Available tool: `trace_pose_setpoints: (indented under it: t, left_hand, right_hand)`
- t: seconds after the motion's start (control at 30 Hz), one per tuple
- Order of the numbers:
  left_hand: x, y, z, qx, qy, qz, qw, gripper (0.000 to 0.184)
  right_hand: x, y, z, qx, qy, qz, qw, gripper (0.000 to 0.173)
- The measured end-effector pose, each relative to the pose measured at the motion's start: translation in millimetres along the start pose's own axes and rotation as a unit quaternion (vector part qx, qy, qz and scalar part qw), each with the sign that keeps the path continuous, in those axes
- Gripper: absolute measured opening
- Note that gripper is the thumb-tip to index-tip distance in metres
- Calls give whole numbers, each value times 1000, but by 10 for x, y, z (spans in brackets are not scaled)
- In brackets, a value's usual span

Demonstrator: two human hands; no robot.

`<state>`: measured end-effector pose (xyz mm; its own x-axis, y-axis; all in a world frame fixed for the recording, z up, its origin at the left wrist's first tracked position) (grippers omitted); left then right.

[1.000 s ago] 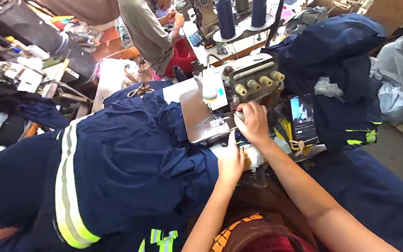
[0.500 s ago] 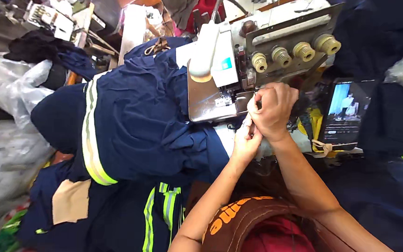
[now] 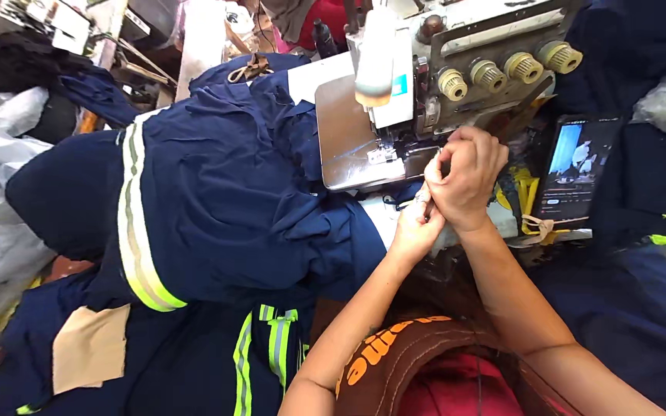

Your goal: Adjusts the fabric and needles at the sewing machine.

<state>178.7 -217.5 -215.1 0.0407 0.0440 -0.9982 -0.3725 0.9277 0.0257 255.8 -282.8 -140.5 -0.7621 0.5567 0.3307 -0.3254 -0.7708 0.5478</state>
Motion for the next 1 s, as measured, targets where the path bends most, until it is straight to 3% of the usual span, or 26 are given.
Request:
trace_pose_setpoints:
  t: [0.13, 0.23, 0.3, 0.37, 0.43, 0.5, 0.57, 0.7, 0.8, 1.0]
  left_hand:
    - [-20, 71, -78, 41, 7, 42, 998, 40]
    - [-124, 281, -235, 24, -21, 202, 979, 36]
    - [-274, 542, -459, -71, -101, 315, 941, 28]
    - [-401, 929, -663, -172, -165, 419, 876, 24]
    - [-417, 1407, -673, -200, -143, 521, 817, 26]
    - [-266, 1906, -580, -193, -65, 585, 785, 30]
    - [-90, 2235, -542, -208, -44, 593, 776, 33]
    - [-32, 2237, -567, -236, -81, 601, 759, 32]
    - [-31, 2239, -570, -243, -78, 598, 760, 33]
    - [-13, 2256, -567, -248, -77, 601, 756, 32]
  right_hand:
    - [76, 126, -185, -9, -4, -12, 1000, 10]
    - [161, 249, -398, -9, -2, -20, 1000, 7]
    - [180, 293, -599, 6, 5, -29, 1000, 5]
    - [157, 314, -796, 37, 10, -25, 999, 5]
    - [109, 368, -841, 84, 3, 3, 996, 6]
    - [36, 434, -695, 182, -38, 74, 980, 15]
    - [-97, 514, -461, 239, -104, 121, 958, 19]
    - [-474, 740, 121, 154, -241, 50, 957, 30]
    - [-664, 626, 432, 137, -331, 43, 933, 36]
    - [-731, 382, 599, 95, -358, -9, 929, 26]
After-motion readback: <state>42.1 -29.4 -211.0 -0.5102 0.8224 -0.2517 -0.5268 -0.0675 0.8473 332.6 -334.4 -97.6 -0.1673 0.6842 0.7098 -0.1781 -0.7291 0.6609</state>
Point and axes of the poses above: each hand's wrist, its own z-axis towards the middle knuckle, its own y-axis out of the back of the hand, x = y × z, the point moved 7 cm from there along z, towards the middle knuckle, and after that the axes turned 1 degree about z, right-handed, at the moved point
